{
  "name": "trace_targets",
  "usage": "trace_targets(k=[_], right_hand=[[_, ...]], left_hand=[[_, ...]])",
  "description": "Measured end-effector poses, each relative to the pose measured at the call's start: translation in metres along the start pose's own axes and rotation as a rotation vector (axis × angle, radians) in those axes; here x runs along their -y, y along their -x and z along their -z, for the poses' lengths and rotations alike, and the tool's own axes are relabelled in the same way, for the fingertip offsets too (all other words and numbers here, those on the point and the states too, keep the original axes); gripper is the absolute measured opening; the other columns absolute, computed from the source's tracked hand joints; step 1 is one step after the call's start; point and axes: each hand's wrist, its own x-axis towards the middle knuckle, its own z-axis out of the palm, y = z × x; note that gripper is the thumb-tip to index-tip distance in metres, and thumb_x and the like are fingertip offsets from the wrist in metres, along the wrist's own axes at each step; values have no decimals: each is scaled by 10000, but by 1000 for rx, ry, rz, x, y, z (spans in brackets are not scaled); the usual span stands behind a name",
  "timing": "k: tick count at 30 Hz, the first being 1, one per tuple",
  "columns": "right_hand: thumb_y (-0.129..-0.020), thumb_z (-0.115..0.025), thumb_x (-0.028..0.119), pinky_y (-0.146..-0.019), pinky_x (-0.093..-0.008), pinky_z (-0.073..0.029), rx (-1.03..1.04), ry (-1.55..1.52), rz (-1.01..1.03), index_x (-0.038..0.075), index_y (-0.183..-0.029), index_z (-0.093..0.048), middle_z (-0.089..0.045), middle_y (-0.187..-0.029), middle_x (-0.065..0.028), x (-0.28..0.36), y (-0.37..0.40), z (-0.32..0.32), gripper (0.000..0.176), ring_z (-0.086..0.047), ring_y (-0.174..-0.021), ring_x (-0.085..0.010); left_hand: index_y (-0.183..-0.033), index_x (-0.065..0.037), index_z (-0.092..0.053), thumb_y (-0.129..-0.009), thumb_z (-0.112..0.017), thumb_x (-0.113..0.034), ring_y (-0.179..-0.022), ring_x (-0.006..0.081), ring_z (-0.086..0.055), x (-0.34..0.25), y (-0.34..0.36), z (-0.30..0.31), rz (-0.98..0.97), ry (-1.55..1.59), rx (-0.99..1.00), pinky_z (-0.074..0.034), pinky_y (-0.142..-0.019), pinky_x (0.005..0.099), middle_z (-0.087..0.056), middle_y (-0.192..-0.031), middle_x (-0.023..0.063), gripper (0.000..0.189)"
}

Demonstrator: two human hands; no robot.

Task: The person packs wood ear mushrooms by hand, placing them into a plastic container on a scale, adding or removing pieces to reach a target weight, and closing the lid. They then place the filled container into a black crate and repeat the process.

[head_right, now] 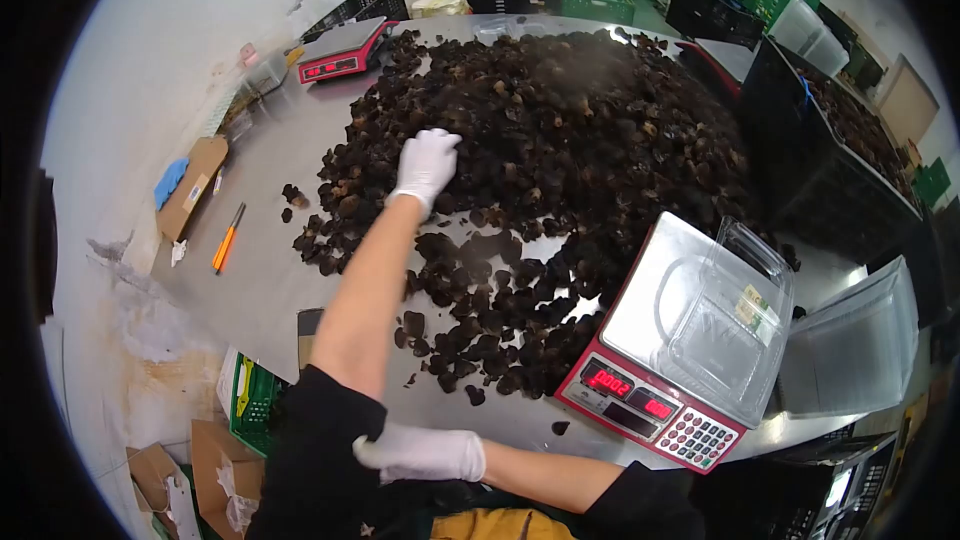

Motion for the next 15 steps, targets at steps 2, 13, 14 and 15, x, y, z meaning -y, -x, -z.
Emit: trace_targets(k=[2, 13, 14, 15], right_hand=[[-933, -580, 315, -688, -299, -464, 69, -324, -182, -9, -1118, -550, -587, -853, -47, 36, -9, -3, 374, -497, -754, -99], [-959, -556, 336, -889, -291, -472, -84, -18, -221, 37, -1320, -544, -673, -1063, -111, 26, 37, 27, 468, -626, -922, -161], [-961, -551, 335, -891, -291, -474, -235, 42, -130, 49, -1343, -531, -668, -1065, -101, 18, 50, 29, 478, -627, -918, -152], [-972, -535, 326, -885, -274, -472, -167, -128, -488, 51, -1365, -513, -651, -1058, -78, 65, 65, 45, 480, -613, -909, -124]], left_hand=[[-844, -132, -695, -815, -562, -153, -845, 292, -629, 35, 12, 6, -6, -4, 42, -522, -718, 427, -634, -836, 89, 138], [-944, -121, -687, -756, -548, -11, -867, 322, -610, -26, 114, -1, -85, 561, 101, -497, -799, 415, -627, -846, 121, 259], [-992, -143, -680, -772, -548, -17, -874, 305, -615, -49, 121, 16, -123, 486, 276, -506, -778, 400, -628, -865, 113, 285], [-999, -151, -663, -791, -553, -38, -862, 293, -618, -58, 125, 35, -246, 467, 356, -508, -753, 389, -623, -883, 93, 261]])
